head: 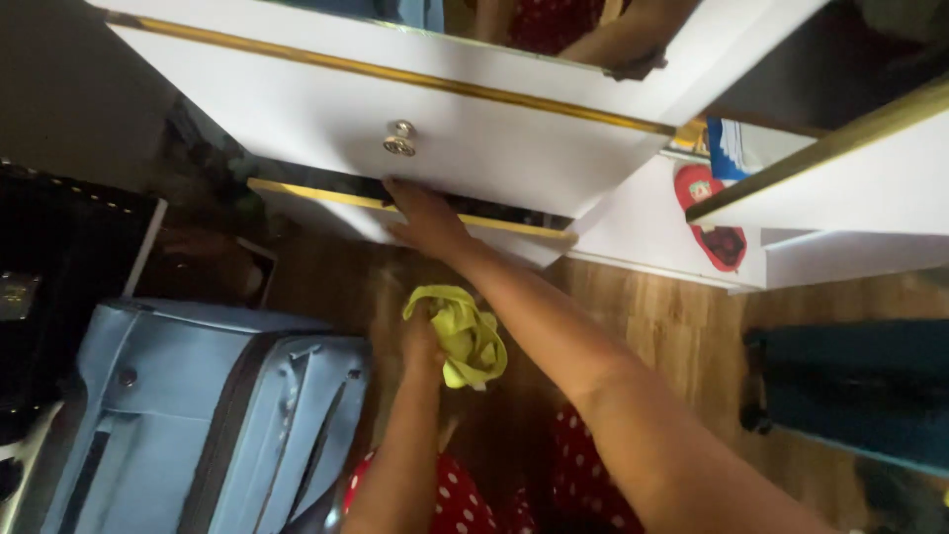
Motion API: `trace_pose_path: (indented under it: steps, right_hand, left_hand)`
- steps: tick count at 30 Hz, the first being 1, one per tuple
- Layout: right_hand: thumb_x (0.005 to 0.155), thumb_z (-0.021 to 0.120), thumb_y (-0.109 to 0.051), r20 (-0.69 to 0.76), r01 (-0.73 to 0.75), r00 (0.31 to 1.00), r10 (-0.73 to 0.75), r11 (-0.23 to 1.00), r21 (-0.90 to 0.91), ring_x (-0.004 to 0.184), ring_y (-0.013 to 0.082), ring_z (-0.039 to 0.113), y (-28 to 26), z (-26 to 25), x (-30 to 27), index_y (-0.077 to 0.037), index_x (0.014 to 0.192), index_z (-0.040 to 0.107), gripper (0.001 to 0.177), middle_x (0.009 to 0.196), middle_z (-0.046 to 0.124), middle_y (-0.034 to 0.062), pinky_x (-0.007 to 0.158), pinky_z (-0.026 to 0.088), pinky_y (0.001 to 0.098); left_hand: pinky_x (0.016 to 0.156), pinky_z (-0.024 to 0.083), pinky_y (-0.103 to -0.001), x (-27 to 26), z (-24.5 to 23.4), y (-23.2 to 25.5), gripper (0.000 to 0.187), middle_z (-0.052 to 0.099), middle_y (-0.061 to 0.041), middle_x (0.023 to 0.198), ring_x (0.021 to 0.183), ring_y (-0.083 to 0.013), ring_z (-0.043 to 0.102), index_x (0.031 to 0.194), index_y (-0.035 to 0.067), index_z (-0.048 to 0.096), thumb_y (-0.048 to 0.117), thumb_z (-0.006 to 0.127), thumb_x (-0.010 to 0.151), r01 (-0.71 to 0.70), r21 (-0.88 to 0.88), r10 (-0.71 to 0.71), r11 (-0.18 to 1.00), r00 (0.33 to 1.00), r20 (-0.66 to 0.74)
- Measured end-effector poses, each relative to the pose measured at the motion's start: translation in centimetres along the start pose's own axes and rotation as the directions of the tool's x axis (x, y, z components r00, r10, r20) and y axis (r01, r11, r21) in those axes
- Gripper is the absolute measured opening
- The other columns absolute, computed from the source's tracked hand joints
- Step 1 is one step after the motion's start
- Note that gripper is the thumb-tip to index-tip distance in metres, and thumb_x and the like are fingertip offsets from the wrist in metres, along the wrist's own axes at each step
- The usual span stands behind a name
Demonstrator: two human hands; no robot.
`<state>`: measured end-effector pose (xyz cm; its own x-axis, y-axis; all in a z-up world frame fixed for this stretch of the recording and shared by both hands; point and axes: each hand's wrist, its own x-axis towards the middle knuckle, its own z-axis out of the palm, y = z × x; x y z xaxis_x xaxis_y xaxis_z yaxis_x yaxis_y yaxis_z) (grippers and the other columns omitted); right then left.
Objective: The person retrieves a yellow cloth from a drawer, places it in a laundry basket, sweeps the floor with a broom, and then unfolds and positions a grey rug under a bed. The person also moves a suitcase and handles a small bag during the process.
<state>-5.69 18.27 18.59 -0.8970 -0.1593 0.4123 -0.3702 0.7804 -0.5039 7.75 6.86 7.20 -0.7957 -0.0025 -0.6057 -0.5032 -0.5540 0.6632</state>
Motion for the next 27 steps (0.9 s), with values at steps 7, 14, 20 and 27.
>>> trace_pose_path:
  steps: [7, 14, 20, 27]
  right_hand:
    - [0.088, 0.07, -0.048, 0.146, -0.279, 0.946, 0.289, 0.956, -0.084, 0.109, 0.0385, 0.066, 0.3, 2.2, 1.1, -0.007, 0.117, 0.069, 0.05, 0.116, 0.071, 0.0185, 0.095, 0.051, 0.0503]
    - [0.084, 0.084, -0.021, 0.222, -0.122, 0.974, 0.053, 0.943, 0.31, 0.131, 0.0418, 0.054, -2.3, -1.1, -8.3, -0.004, 0.136, 0.055, 0.062, 0.136, 0.059, 0.0235, 0.11, 0.043, 0.0465]
    - [0.066, 0.09, -0.021, 0.543, -0.332, 0.837, 0.064, 0.849, 0.412, 0.13, 0.0316, 0.053, -5.3, -2.8, -10.2, -0.009, 0.152, 0.035, 0.103, 0.142, 0.055, 0.019, 0.106, 0.042, 0.0391]
    - [0.081, 0.073, -0.012, 0.181, -0.639, 0.723, 0.666, 0.547, 0.54, 0.112, 0.0294, 0.059, 0.0, 2.1, -20.0, -0.005, 0.14, 0.047, 0.065, 0.128, 0.061, 0.0185, 0.093, 0.049, 0.0405]
  left_hand:
    - [0.101, 0.052, -0.034, -0.2, -0.4, 0.2, 0.056, 0.056, -0.009, 0.143, 0.122, -0.0222, 0.061, 0.153, 0.01, 0.04, 0.015, 0.053, 0.099, -0.153, -0.041, 0.154, 0.987, 0.988, 0.019]
    - [0.086, 0.057, -0.034, -5.0, 1.2, 6.5, 0.045, 0.071, -0.01, 0.127, 0.104, -0.025, 0.07, 0.135, 0.001, 0.064, 0.012, 0.061, 0.091, -0.26, 0.194, 0.29, 0.946, 0.945, -0.149]
    - [0.075, 0.046, -0.047, -6.3, 1.1, 8.9, 0.04, 0.069, -0.014, 0.118, 0.087, -0.0359, 0.065, 0.135, 0.009, 0.06, 0.019, 0.052, 0.098, 0.045, 0.255, 0.055, 0.966, 0.926, -0.374]
    - [0.102, 0.048, -0.037, -14.4, 2.8, 2.2, 0.047, 0.068, -0.014, 0.127, 0.118, -0.0234, 0.06, 0.127, -0.001, 0.07, 0.0, 0.072, 0.081, -0.454, 0.392, 0.509, 0.8, 0.86, -0.043]
